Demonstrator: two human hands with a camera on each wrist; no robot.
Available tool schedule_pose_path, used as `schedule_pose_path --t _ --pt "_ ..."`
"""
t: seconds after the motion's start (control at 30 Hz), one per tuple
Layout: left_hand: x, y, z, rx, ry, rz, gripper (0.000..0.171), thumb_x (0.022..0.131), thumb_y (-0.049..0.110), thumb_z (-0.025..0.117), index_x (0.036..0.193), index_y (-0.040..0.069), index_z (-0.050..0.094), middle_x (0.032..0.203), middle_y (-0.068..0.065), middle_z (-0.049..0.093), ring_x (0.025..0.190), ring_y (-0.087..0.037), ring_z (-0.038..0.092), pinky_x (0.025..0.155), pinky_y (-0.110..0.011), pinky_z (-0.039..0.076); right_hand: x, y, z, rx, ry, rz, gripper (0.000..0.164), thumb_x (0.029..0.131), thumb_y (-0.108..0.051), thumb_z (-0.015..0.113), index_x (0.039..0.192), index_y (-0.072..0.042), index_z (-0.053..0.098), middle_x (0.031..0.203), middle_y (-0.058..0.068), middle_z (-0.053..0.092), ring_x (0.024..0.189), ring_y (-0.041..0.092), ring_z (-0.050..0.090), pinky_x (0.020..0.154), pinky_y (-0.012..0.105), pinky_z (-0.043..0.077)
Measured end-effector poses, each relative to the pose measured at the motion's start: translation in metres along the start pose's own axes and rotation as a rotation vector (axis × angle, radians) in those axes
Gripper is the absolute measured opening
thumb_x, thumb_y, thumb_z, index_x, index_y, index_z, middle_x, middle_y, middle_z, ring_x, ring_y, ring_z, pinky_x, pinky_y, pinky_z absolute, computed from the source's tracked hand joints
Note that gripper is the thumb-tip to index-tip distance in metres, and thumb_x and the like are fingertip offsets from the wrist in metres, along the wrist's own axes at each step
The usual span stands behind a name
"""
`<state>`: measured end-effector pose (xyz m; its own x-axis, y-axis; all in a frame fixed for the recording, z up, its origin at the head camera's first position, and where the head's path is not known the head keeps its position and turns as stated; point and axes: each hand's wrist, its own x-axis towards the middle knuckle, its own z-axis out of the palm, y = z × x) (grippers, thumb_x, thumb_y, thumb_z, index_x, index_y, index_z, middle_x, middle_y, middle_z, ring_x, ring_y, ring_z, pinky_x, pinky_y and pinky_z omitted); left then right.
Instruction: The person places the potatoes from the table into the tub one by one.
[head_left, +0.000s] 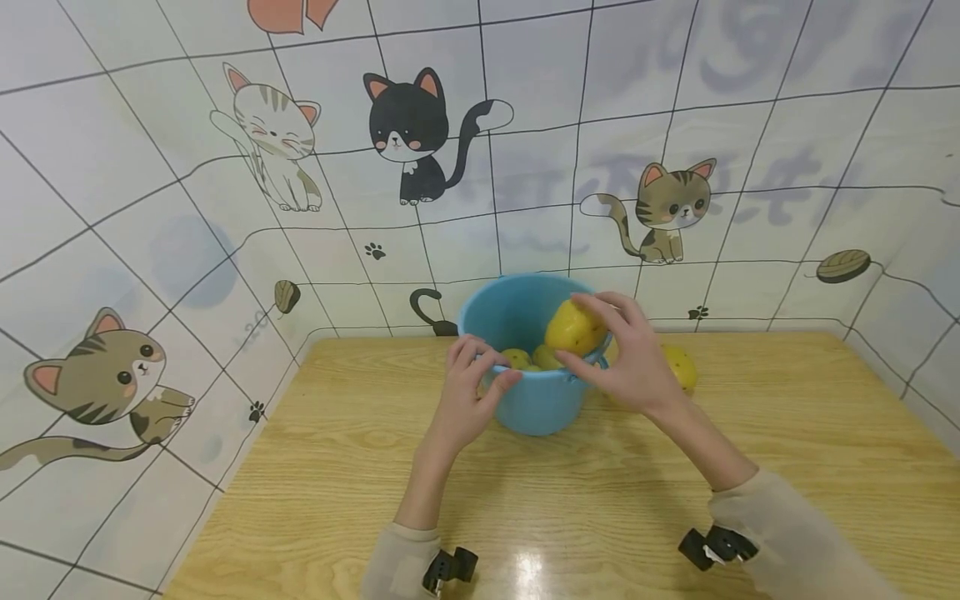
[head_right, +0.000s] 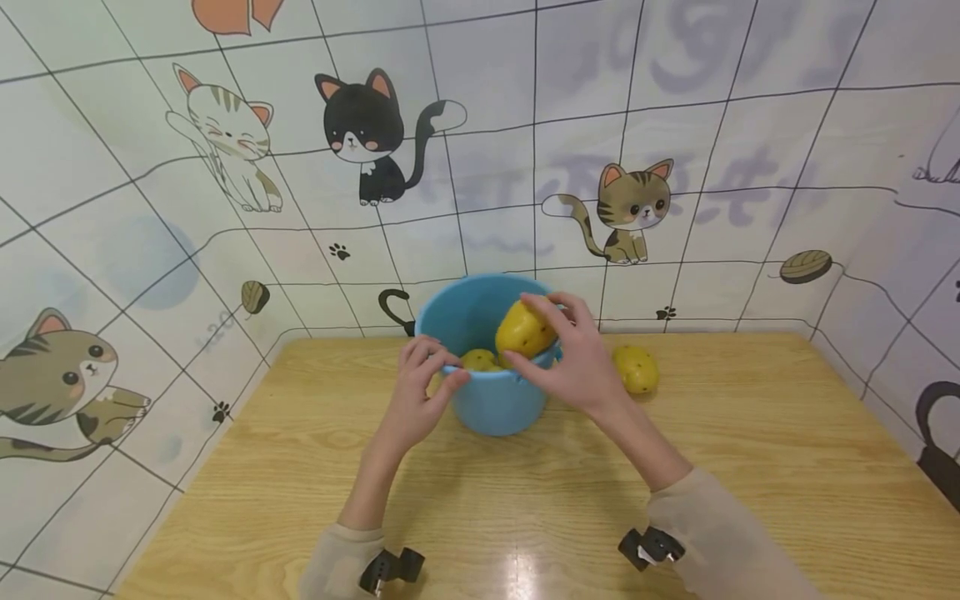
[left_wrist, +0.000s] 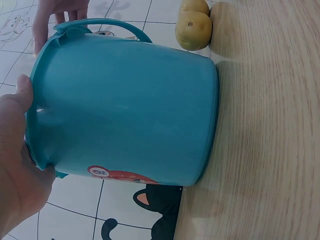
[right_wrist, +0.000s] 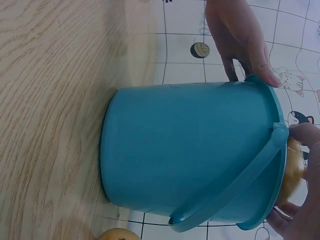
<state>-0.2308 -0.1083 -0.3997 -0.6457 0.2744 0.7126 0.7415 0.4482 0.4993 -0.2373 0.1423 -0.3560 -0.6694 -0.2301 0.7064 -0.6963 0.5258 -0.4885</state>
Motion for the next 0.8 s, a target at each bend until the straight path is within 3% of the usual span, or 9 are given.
schedule_pose_path --t 0.2,0.43,0.8 --pt "0.0 -0.001 0.0 0.006 0.009 0.026 0.049 0.1 0.056 0.05 0.089 0.011 0.066 0.096 -0.001 0.052 0.113 -0.027 0.042 0.107 -0.048 0.027 -0.001 0.001 0.001 0.006 0.0 -0.003 0.068 0.079 -0.016 0.084 0.141 -0.014 0.058 0.14 0.018 0.048 0.125 0.034 0.047 0.09 0.055 0.042" --pt "0.001 0.0 0.001 0.013 0.021 0.042 0.049 0.1 0.055 0.05 0.088 0.01 0.066 0.095 -0.002 0.052 0.112 -0.027 0.042 0.106 -0.048 0.028 -0.001 0.004 0.0 0.027 0.027 -0.021 0.06 0.08 -0.009 0.083 0.135 -0.005 0.061 0.136 0.019 0.051 0.121 0.032 0.051 0.089 0.05 0.049" --pt "0.002 0.0 0.001 0.001 0.021 0.044 0.048 0.101 0.054 0.05 0.088 0.011 0.065 0.094 -0.003 0.052 0.11 -0.027 0.042 0.105 -0.048 0.028 -0.002 0.009 -0.009 0.032 0.035 -0.01 0.05 0.082 -0.004 0.081 0.129 -0.004 0.063 0.131 0.016 0.055 0.113 0.029 0.055 0.088 0.047 0.052"
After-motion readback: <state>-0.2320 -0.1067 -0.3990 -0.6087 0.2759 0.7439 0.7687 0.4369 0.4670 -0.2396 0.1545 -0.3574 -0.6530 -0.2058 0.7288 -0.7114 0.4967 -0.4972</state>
